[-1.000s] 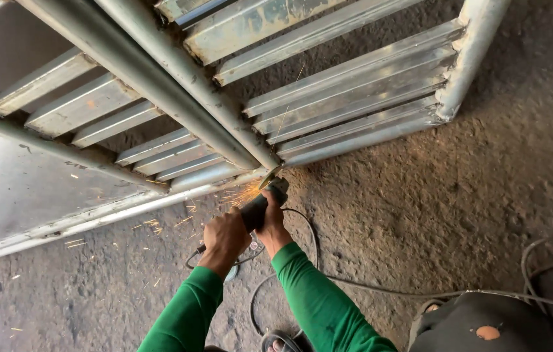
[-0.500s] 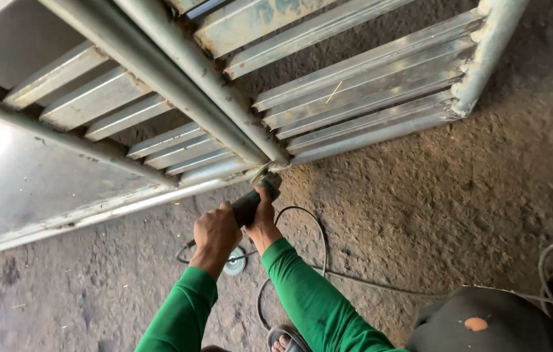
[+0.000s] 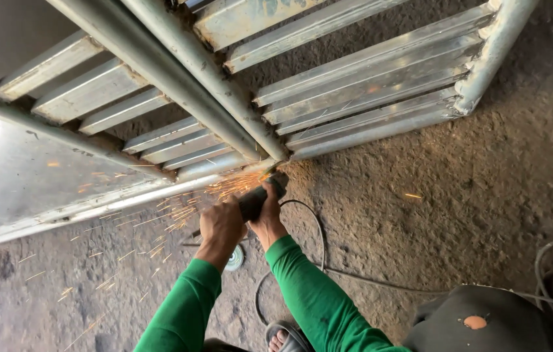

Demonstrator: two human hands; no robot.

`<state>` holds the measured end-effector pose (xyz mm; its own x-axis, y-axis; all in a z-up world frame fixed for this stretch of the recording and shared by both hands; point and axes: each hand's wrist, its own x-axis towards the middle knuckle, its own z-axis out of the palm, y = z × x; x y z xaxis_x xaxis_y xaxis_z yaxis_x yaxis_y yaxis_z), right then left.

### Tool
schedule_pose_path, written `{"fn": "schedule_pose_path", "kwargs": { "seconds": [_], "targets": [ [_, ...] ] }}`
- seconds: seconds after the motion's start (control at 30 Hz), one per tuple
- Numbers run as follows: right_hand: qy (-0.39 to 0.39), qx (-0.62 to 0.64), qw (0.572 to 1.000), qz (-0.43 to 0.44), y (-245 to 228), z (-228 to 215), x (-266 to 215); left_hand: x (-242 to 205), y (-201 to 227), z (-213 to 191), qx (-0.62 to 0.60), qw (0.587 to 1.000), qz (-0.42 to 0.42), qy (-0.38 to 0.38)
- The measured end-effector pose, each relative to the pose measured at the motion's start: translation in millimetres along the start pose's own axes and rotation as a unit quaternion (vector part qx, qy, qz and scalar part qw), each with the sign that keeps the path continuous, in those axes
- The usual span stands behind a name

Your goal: Using an angle grinder to smooth the welds and edges of a metal gate frame.

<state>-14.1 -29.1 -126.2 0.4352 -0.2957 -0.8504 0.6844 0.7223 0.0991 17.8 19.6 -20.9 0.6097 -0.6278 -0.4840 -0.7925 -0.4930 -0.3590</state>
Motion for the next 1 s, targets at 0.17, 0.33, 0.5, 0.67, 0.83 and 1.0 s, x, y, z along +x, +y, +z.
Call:
{"fn": "schedule_pose_path", "kwargs": {
  "seconds": [0.17, 0.33, 0.5, 0.67, 0.83, 1.0],
  "targets": [
    [-0.007, -0.174, 0.981, -0.079, -17.5, 16.8, -25.1, -24.9, -4.2, -25.1, -0.115, 0.993, -0.019, -0.029],
    [-0.040, -0.367, 0.918, -0.145, -56.1, -1.3, -28.1, -37.4, 30.2, 0.8, -0.235, 0.968, -0.007, -0.085],
    [-0.071, -0.486, 0.851, -0.188, -95.1, -23.5, -10.1, -34.4, 76.2, 35.9, -0.356, 0.927, -0.034, -0.110],
    [-0.112, -0.578, 0.766, -0.259, -117.0, -3.5, -28.5, -25.4, 108.7, 35.2, -0.524, 0.842, -0.101, -0.074],
    [-0.149, -0.604, 0.736, -0.266, -138.6, 8.3, -53.3, -22.2, 142.1, 36.1, -0.594, 0.784, -0.165, -0.069],
    [-0.175, -0.612, 0.713, -0.294, -143.7, -0.4, -27.6, -17.1, 156.8, 39.2, -0.612, 0.769, -0.176, -0.050]
  ]
}}
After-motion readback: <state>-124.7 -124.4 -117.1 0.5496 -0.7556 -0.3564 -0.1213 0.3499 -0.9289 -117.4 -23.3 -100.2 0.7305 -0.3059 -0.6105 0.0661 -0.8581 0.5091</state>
